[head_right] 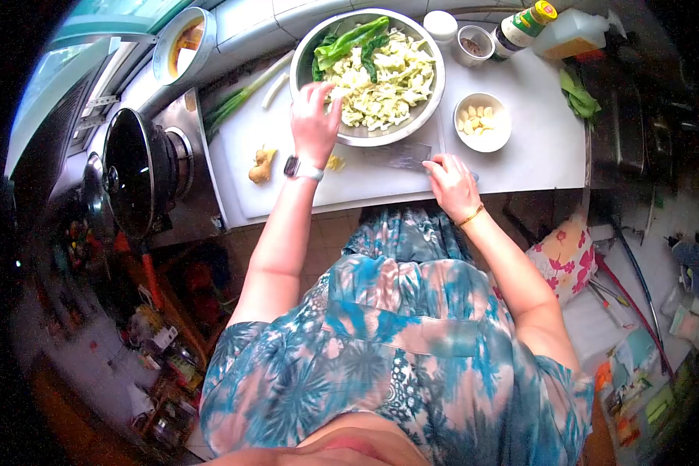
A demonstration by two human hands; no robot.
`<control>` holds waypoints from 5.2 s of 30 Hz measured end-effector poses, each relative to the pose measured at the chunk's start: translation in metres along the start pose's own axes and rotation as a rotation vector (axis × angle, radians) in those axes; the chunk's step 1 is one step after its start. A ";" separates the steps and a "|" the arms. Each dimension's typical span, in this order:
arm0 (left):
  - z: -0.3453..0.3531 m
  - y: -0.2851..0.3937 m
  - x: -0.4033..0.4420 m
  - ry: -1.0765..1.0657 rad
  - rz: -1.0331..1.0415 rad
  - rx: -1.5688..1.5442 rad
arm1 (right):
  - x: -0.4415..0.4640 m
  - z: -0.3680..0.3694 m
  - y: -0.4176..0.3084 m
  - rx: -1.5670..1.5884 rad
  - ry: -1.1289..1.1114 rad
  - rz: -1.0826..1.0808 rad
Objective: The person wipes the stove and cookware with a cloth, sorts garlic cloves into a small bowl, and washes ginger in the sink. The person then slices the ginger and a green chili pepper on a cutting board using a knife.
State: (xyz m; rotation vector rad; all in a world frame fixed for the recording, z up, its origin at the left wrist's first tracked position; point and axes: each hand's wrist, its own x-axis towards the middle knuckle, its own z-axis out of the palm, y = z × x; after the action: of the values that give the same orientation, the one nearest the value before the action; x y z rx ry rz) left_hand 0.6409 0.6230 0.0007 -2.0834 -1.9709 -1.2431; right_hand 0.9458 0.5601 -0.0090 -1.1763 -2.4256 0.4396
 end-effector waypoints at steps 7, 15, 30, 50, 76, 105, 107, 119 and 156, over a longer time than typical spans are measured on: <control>0.037 -0.055 0.098 -0.081 0.014 0.342 | 0.010 -0.001 -0.011 -0.042 -0.085 -0.028; 0.029 -0.066 0.099 -0.196 0.045 0.316 | 0.013 0.053 -0.018 -0.222 -0.107 -0.072; -0.117 -0.076 -0.087 -0.075 -1.073 -1.182 | 0.009 0.036 -0.011 -0.097 -0.188 0.012; -0.114 -0.030 -0.195 0.093 -1.167 -0.903 | 0.049 0.059 0.001 0.267 -0.497 -0.091; -0.078 -0.033 -0.202 -0.025 -0.969 -0.724 | 0.004 0.072 -0.017 0.286 -0.167 0.312; -0.035 -0.048 -0.136 -0.526 -0.555 -0.406 | 0.001 0.054 0.024 0.127 -0.291 0.225; -0.039 -0.048 -0.135 -0.625 -0.659 -0.476 | 0.000 0.055 0.026 0.153 -0.277 0.216; -0.036 -0.011 -0.150 -0.224 -0.140 0.282 | 0.011 0.048 0.017 0.007 -0.335 0.152; -0.023 -0.013 -0.165 -0.252 0.121 0.134 | 0.062 0.006 -0.008 -0.060 -0.417 -0.314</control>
State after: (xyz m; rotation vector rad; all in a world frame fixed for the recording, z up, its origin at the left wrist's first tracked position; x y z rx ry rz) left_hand 0.6364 0.4768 -0.0791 -2.3477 -1.9205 -0.8397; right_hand 0.9030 0.6038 0.0031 -0.7576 -2.9352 0.5612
